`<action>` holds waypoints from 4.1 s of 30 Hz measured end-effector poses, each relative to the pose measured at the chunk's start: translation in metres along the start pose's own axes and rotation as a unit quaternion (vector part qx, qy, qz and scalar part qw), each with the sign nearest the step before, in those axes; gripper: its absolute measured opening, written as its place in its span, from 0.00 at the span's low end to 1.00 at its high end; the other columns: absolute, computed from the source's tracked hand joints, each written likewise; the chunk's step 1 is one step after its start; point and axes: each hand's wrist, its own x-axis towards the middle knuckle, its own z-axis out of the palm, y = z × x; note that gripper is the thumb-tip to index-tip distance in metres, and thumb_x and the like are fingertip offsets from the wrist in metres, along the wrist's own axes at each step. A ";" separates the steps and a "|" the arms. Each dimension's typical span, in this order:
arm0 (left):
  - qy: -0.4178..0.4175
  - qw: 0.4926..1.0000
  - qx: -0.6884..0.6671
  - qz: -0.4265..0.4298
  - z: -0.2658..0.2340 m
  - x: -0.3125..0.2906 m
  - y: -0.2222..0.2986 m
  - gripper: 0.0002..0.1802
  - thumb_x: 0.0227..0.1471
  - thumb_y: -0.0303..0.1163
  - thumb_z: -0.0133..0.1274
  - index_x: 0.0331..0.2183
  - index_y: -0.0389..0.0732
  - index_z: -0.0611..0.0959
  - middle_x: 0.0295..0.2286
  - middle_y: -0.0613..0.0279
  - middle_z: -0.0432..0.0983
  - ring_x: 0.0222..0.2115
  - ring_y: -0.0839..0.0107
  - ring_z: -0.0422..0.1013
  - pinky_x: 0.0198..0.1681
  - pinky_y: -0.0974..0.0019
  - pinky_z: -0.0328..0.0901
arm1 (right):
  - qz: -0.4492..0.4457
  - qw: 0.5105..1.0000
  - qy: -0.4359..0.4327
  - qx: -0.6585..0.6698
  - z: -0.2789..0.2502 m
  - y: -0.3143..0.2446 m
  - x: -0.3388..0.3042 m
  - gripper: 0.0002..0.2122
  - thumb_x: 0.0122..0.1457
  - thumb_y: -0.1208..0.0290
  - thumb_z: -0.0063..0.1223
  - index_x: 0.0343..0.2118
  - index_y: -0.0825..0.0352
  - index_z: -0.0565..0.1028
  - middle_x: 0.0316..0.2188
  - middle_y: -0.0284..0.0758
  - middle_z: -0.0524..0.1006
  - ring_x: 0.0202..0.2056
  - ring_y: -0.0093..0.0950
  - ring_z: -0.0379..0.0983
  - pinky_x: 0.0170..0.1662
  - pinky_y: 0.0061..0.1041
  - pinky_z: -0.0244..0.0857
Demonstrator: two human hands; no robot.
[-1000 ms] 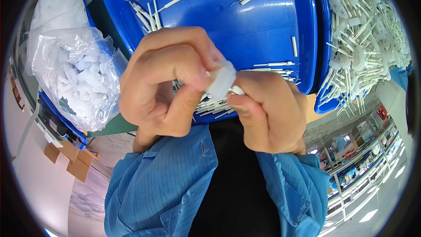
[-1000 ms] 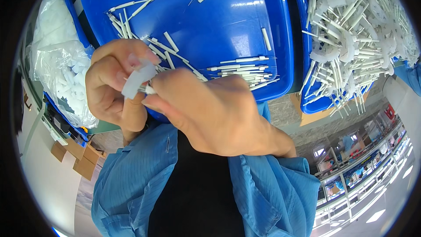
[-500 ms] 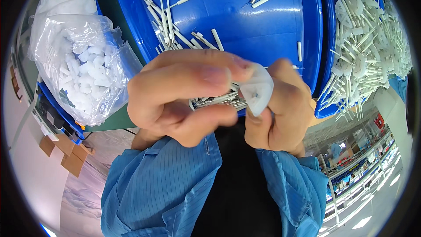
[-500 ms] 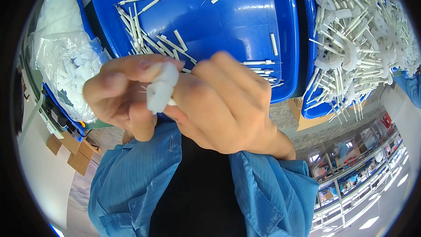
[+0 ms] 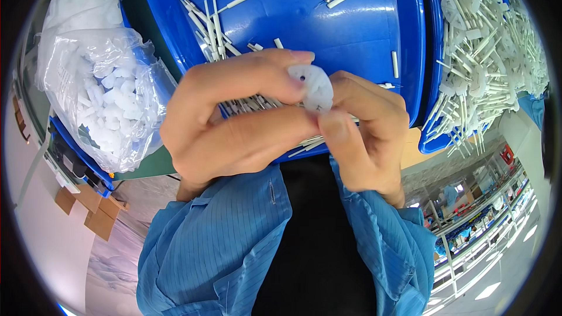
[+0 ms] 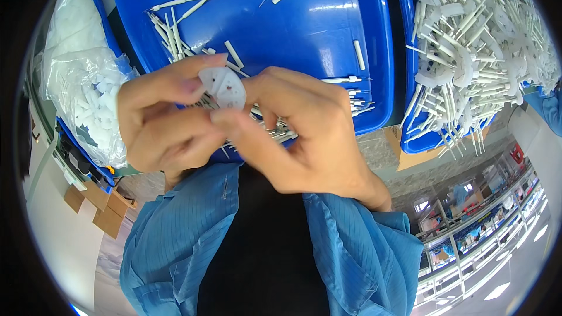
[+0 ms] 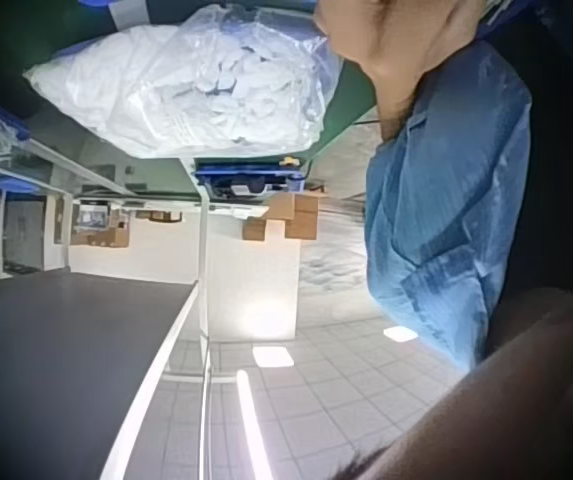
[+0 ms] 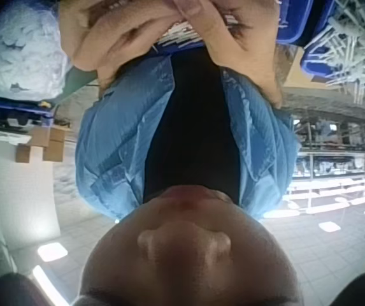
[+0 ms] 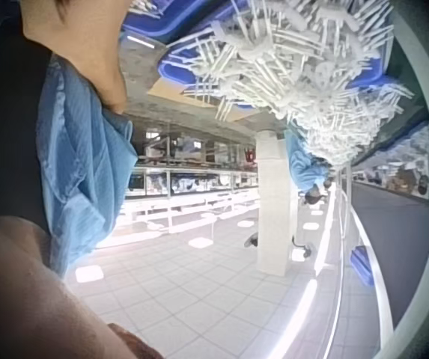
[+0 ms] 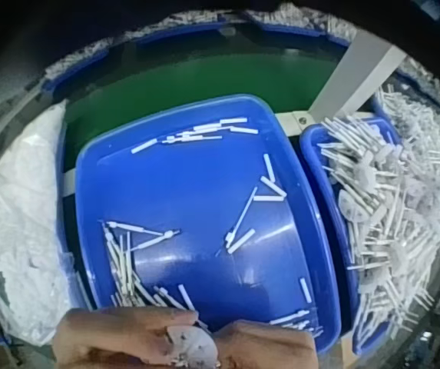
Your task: The person assembles small white plastic components by hand. They pick up a rod-like piece and a cap-like piece from a blue tray, fit them together, and place the assembled unit into a second blue tray. This repetitive assembly process continues throughout the video.
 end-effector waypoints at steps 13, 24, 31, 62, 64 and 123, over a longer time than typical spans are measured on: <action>-0.011 0.962 -0.268 -0.055 -0.018 -0.013 -0.005 0.25 0.44 0.17 0.61 0.45 0.41 0.73 0.43 0.48 0.66 0.44 0.39 0.71 0.49 0.44 0.70 | 0.317 0.877 0.161 -0.323 -0.031 -0.034 -0.016 0.15 0.60 0.64 0.54 0.25 0.73 0.79 0.11 0.36 0.71 0.13 0.22 0.66 0.18 0.24 0.57; 0.196 0.903 -0.233 -0.304 0.010 -0.014 0.009 0.18 0.54 0.40 0.57 0.39 0.37 0.72 0.38 0.50 0.70 0.35 0.59 0.76 0.38 0.44 0.76 | 0.091 0.888 0.162 -0.421 -0.005 0.019 0.016 0.08 0.50 0.76 0.59 0.31 0.66 0.72 0.16 0.36 0.73 0.16 0.37 0.69 0.21 0.31 0.64; 0.212 0.886 -0.254 -0.327 0.011 -0.011 0.010 0.19 0.56 0.40 0.55 0.41 0.35 0.74 0.40 0.50 0.70 0.42 0.45 0.74 0.43 0.57 0.75 | -0.009 0.984 0.093 -0.149 -0.006 -0.003 0.005 0.11 0.55 0.81 0.49 0.41 0.67 0.65 0.25 0.30 0.68 0.24 0.17 0.65 0.25 0.19 0.58; 0.180 0.894 -0.273 -0.306 0.013 -0.010 0.008 0.16 0.58 0.34 0.49 0.42 0.31 0.73 0.38 0.50 0.68 0.39 0.56 0.75 0.50 0.45 0.69 | -0.012 0.972 0.014 -0.235 0.017 -0.014 -0.003 0.02 0.56 0.82 0.54 0.32 0.69 0.75 0.18 0.34 0.75 0.15 0.22 0.72 0.21 0.19 0.64; 0.178 0.894 -0.281 -0.299 0.014 -0.010 0.008 0.15 0.58 0.34 0.49 0.42 0.31 0.73 0.38 0.50 0.67 0.39 0.55 0.74 0.50 0.44 0.68 | -0.012 0.975 0.012 -0.221 0.016 -0.013 -0.003 0.02 0.56 0.81 0.54 0.32 0.69 0.75 0.18 0.33 0.76 0.16 0.20 0.72 0.21 0.18 0.64; -0.021 0.999 -0.036 -0.006 0.001 0.006 -0.003 0.27 0.39 0.31 0.69 0.40 0.30 0.78 0.46 0.38 0.64 0.33 0.50 0.78 0.35 0.60 0.78 | -0.142 0.985 -0.020 -0.095 -0.016 0.015 -0.005 0.07 0.49 0.73 0.60 0.32 0.66 0.79 0.24 0.33 0.67 0.25 0.30 0.58 0.31 0.27 0.52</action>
